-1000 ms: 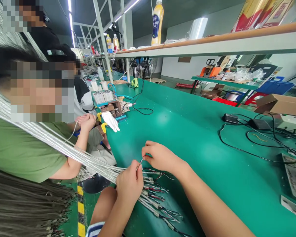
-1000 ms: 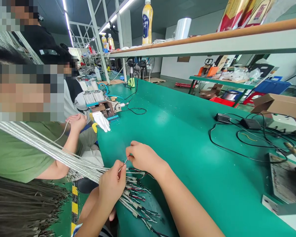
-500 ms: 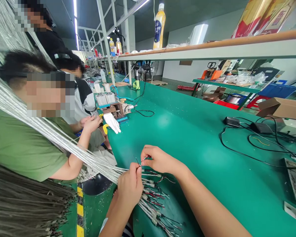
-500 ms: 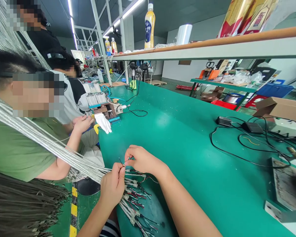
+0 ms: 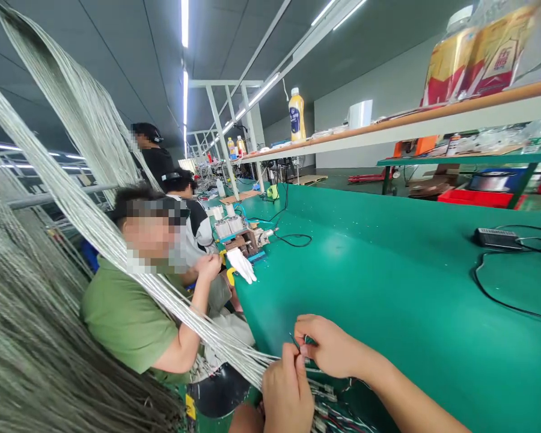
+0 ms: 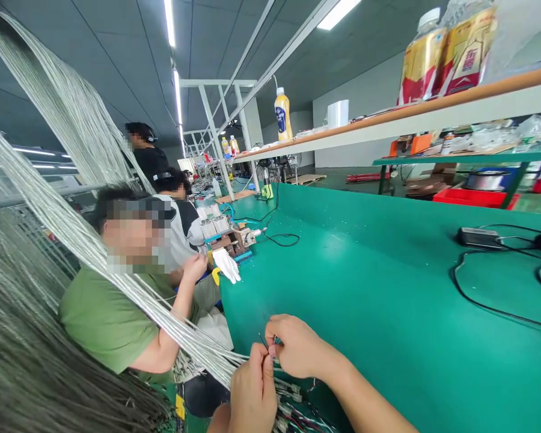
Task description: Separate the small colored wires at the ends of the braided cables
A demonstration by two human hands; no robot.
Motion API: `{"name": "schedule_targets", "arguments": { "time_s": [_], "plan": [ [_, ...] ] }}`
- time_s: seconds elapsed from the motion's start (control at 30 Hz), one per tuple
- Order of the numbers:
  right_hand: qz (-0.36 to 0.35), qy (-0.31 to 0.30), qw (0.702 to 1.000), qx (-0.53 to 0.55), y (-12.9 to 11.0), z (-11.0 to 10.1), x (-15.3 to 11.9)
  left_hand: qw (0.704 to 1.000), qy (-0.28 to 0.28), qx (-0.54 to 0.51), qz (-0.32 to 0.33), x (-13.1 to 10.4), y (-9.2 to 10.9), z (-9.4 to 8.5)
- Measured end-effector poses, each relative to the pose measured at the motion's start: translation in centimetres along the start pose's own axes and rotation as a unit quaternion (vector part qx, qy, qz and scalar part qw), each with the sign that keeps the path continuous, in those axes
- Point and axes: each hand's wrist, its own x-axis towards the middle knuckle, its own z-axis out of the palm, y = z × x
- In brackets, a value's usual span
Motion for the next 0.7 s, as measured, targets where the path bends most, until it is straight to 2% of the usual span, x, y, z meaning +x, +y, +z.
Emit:
{"name": "schedule_targets", "arguments": {
  "time_s": [0.2, 0.4, 0.57, 0.7],
  "plan": [
    [-0.017, 0.018, 0.999, -0.046, -0.1, -0.4, -0.2, 0.999, -0.004, -0.034, -0.003, 0.0, -0.5, -0.2],
    [-0.029, 0.013, 0.999, -0.031, 0.5, -1.4, -0.1, 1.000, 0.001, -0.014, 0.007, 0.2, -0.7, -0.2],
    [-0.042, 0.028, 0.999, -0.015, 0.9, -2.4, -0.2, 1.000, 0.023, 0.000, 0.018, 0.4, -0.7, -0.2],
    [-0.039, 0.047, 0.998, -0.003, 1.2, -2.6, -0.3, 1.000, 0.014, -0.002, 0.007, 0.5, -0.8, -0.1]
  ]
}}
